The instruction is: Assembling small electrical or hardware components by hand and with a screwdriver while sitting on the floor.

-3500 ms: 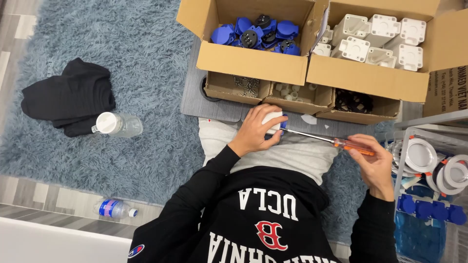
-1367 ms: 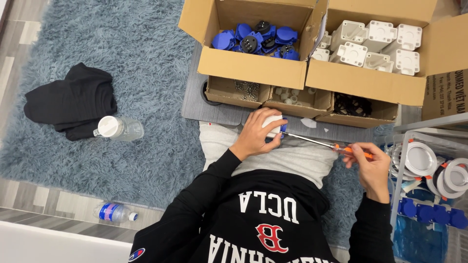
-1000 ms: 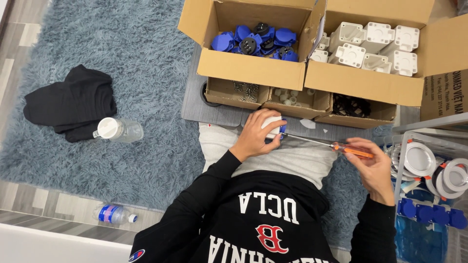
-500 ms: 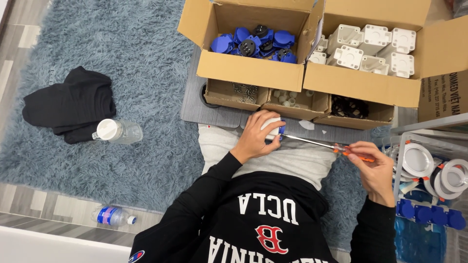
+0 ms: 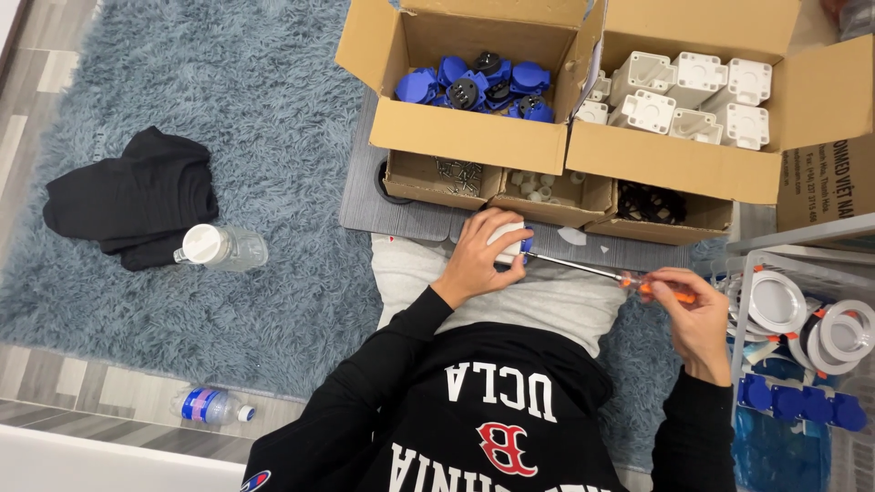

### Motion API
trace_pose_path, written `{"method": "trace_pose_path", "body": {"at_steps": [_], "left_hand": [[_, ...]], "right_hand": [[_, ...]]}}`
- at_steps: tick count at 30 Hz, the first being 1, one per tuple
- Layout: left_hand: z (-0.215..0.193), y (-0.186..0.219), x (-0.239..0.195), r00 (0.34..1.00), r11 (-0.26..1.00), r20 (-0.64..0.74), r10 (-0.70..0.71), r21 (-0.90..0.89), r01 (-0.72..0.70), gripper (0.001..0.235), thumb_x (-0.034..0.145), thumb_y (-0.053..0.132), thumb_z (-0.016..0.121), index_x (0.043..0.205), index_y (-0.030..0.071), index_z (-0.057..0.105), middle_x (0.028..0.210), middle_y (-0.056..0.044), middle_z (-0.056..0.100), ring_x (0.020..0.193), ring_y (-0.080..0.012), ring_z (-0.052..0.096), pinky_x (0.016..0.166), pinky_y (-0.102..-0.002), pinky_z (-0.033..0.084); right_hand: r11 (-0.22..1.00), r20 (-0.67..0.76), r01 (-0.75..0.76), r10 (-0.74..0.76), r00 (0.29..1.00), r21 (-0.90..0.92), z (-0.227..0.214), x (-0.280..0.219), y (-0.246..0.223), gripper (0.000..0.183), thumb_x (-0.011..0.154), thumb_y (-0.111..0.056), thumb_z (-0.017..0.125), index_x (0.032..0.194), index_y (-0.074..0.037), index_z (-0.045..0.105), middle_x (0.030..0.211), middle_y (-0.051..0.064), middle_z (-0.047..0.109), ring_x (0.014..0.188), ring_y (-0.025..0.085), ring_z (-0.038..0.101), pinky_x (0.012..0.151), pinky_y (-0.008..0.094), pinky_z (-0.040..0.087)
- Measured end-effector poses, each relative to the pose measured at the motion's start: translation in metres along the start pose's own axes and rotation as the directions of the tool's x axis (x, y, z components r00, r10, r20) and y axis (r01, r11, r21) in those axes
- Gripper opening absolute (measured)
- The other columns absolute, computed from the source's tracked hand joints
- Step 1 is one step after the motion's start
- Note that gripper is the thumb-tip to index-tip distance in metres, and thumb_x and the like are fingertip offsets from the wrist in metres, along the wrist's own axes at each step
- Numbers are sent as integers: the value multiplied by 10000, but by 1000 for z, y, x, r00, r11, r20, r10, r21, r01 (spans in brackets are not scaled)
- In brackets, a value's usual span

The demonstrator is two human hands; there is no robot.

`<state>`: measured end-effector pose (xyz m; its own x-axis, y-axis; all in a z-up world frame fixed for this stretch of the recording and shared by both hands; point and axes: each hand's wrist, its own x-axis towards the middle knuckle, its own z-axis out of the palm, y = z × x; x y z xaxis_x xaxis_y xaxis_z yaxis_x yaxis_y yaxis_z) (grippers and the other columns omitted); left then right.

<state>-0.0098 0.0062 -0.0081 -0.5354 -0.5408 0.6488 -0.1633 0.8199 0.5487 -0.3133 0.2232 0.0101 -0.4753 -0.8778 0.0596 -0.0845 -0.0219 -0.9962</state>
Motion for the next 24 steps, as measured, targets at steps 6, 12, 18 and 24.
{"method": "trace_pose_path", "body": {"at_steps": [6,12,18,24], "left_hand": [[-2,-1,0,1000,1000,7,1,-8,-1,422,853,188,776,1273,146,753,1403,-49,648,1350,-298,569,1183,-459,464],[-8,2,7,1000,1000,-6,0,-7,0,392,818,198,815,1206,150,782,1364,-26,685,1317,-296,595,1144,-456,488],[-11,2,12,999,999,-17,33,16,-33,324,848,225,857,1154,134,799,1334,-24,700,1292,-278,602,1139,-441,468],[-27,16,20,992,987,46,118,103,-122,231,967,178,806,1198,186,806,1363,28,709,1345,-227,574,1179,-431,434]], "right_hand": [[984,-11,-141,140,990,-106,9,4,-5,293,1198,-95,544,1296,132,702,1002,252,761,743,281,716,656,350,605],[999,-22,-41,40,999,-12,-3,0,13,132,1107,-15,658,1188,61,730,1076,174,755,814,212,713,715,283,610],[1000,-33,21,-21,999,7,-6,-5,6,121,1090,27,650,1181,83,707,1263,162,707,963,224,709,864,300,652],[994,-17,78,-77,997,75,-12,-5,18,137,1090,-19,661,1192,63,702,1313,158,679,1012,227,716,903,318,660]]}}
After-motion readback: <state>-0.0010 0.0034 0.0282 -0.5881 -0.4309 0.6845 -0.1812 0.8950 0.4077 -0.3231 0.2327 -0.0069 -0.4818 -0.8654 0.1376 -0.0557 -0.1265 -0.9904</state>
